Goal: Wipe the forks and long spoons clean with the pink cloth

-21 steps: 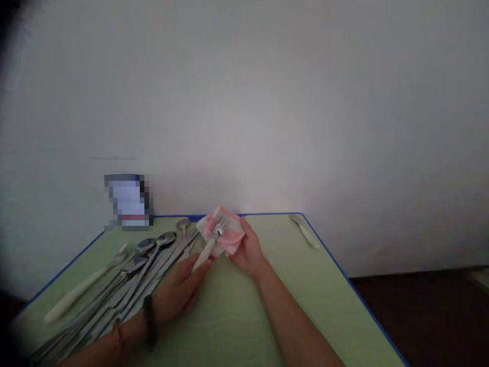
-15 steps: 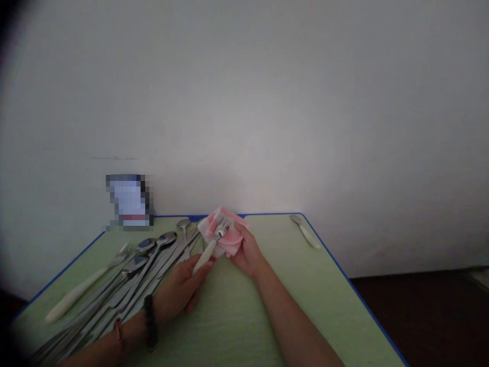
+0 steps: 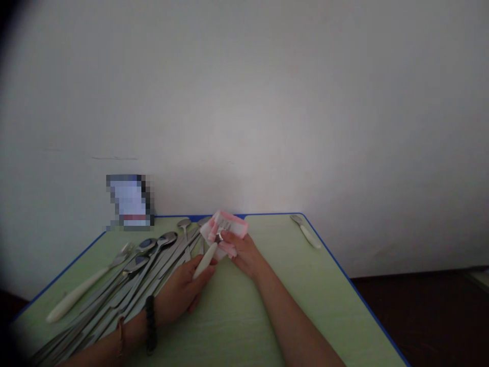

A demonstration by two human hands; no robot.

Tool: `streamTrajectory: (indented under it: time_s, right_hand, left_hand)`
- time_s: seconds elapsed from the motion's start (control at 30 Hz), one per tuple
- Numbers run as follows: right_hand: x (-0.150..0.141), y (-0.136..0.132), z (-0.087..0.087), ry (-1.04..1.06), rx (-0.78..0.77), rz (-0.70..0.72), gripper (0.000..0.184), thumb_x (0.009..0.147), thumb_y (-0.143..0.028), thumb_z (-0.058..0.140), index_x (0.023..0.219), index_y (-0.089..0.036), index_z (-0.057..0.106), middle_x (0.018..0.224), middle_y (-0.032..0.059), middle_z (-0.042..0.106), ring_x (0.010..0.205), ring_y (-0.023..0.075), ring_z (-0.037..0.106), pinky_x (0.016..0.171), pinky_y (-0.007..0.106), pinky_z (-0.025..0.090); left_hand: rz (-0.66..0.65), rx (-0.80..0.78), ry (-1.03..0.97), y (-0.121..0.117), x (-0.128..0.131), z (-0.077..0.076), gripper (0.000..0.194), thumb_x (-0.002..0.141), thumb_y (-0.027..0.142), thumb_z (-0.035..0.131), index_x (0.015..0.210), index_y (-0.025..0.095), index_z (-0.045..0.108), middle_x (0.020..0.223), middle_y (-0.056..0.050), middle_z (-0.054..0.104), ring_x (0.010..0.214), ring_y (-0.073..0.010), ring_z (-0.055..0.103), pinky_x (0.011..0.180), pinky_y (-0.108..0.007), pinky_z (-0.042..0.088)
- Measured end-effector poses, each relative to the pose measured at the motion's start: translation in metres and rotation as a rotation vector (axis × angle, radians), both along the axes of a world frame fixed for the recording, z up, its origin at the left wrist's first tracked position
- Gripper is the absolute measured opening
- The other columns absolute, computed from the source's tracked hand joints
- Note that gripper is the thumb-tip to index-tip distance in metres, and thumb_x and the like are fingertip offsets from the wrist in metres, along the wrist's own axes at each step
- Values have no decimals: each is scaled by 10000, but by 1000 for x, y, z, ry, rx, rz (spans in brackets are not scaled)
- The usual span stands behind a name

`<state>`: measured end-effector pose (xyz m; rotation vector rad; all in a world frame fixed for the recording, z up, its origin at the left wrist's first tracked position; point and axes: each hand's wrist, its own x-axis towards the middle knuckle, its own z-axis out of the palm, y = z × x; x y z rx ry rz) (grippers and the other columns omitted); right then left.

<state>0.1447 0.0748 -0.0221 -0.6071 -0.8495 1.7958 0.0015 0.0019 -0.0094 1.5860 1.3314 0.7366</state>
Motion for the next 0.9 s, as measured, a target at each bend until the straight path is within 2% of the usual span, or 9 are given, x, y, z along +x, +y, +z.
streamTrajectory:
  time_s: [0.13, 0.27, 0.5, 0.63, 0.77, 0.9]
  right_hand:
    - [0, -1, 1, -11, 24, 2, 358, 643, -238, 725, 979, -155, 635, 938, 64, 687, 716, 147, 612, 640, 258, 462]
    - [-1, -1, 0, -34, 28, -28, 393, 652, -242, 722, 1025, -172, 620, 847, 44, 694, 739, 155, 616, 666, 268, 459]
    - [-3, 0, 0, -20, -6, -57, 334, 643, -248, 727, 955, -164, 642, 873, 40, 690, 737, 138, 612, 695, 262, 460]
    - [-2, 2, 0, 13, -13, -15, 297, 634, -256, 733, 897, -141, 655, 786, 31, 686, 687, 127, 605, 662, 243, 461]
    - [0, 1, -1, 5, 4, 54, 310, 653, -283, 721, 918, -140, 644, 773, 34, 681, 616, 117, 585, 598, 239, 453]
    - [1, -3, 1, -41, 26, 156, 324, 671, -302, 706, 941, -138, 634, 766, 38, 673, 602, 118, 573, 545, 233, 432]
  left_hand:
    - [0, 18, 2, 1, 1, -1, 276, 840, 408, 420, 932, 166, 514, 440, 75, 434, 291, -101, 401, 309, -177, 288]
    - [-5, 22, 5, 1, 0, -3, 267, 850, 408, 406, 918, 172, 512, 412, 83, 417, 290, -107, 401, 313, -178, 288]
    - [-20, 49, 8, 1, -2, -3, 292, 863, 425, 399, 953, 170, 509, 399, 90, 408, 299, -99, 404, 326, -172, 294]
    - [-25, 16, -150, 1, 0, -8, 319, 872, 461, 365, 966, 179, 480, 478, 95, 408, 312, -70, 385, 312, -152, 273]
    - [2, -88, -337, 1, 0, -7, 340, 846, 498, 383, 944, 184, 468, 620, 69, 467, 321, -43, 371, 283, -142, 238]
    - [-4, -130, -429, 0, -2, 0, 412, 845, 541, 354, 838, 159, 507, 528, 63, 468, 327, -55, 372, 314, -158, 267]
